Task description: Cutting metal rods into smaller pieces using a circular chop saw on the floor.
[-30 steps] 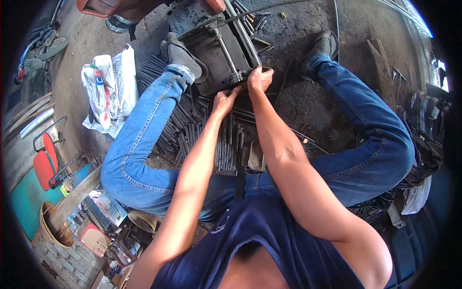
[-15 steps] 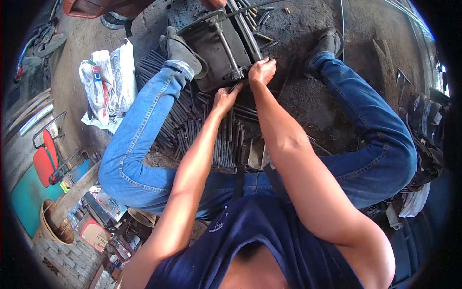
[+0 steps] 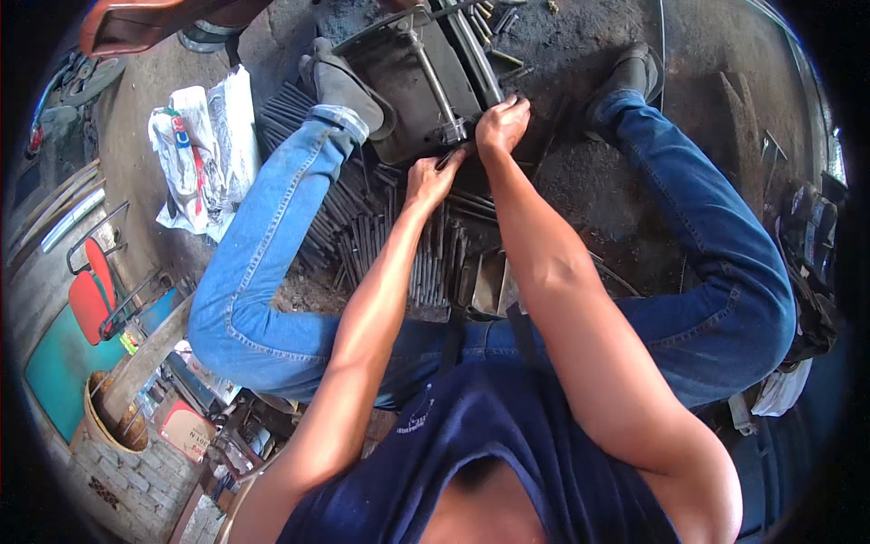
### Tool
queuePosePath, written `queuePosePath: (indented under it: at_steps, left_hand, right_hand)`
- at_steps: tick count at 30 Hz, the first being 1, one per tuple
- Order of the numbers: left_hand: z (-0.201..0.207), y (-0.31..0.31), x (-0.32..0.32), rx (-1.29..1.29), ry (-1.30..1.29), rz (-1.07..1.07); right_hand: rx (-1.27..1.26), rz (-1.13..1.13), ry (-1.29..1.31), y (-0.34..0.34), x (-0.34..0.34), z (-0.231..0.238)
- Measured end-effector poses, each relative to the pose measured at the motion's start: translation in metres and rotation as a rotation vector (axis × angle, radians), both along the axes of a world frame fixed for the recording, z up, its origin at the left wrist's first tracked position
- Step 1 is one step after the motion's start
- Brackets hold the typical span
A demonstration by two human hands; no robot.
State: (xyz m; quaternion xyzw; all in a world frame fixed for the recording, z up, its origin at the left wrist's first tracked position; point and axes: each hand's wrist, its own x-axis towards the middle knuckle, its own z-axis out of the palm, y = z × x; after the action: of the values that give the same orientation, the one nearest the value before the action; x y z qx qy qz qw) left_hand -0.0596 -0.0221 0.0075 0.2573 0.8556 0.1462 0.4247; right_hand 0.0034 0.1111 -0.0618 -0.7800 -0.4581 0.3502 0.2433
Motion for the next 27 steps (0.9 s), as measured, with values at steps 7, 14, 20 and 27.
queuePosePath:
  at_steps: [7,14,20,27]
  left_hand:
    - [-0.005,0.002,0.003,0.044,0.066,-0.039]
    - [0.006,0.010,0.001,-0.006,0.026,-0.035]
    - [0.011,0.005,0.002,0.147,0.067,-0.001]
    - [0.010,-0.003,-0.018,0.058,-0.086,-0.022]
  right_hand:
    - [0.129,-0.033,0.029,-0.001,-0.001,0.000]
    - [0.160,-0.043,0.040,0.000,0.000,-0.006]
    - [0.138,-0.056,0.069,0.001,0.000,-0.009]
    - [-0.026,0.167,0.091,-0.005,0.030,0.013]
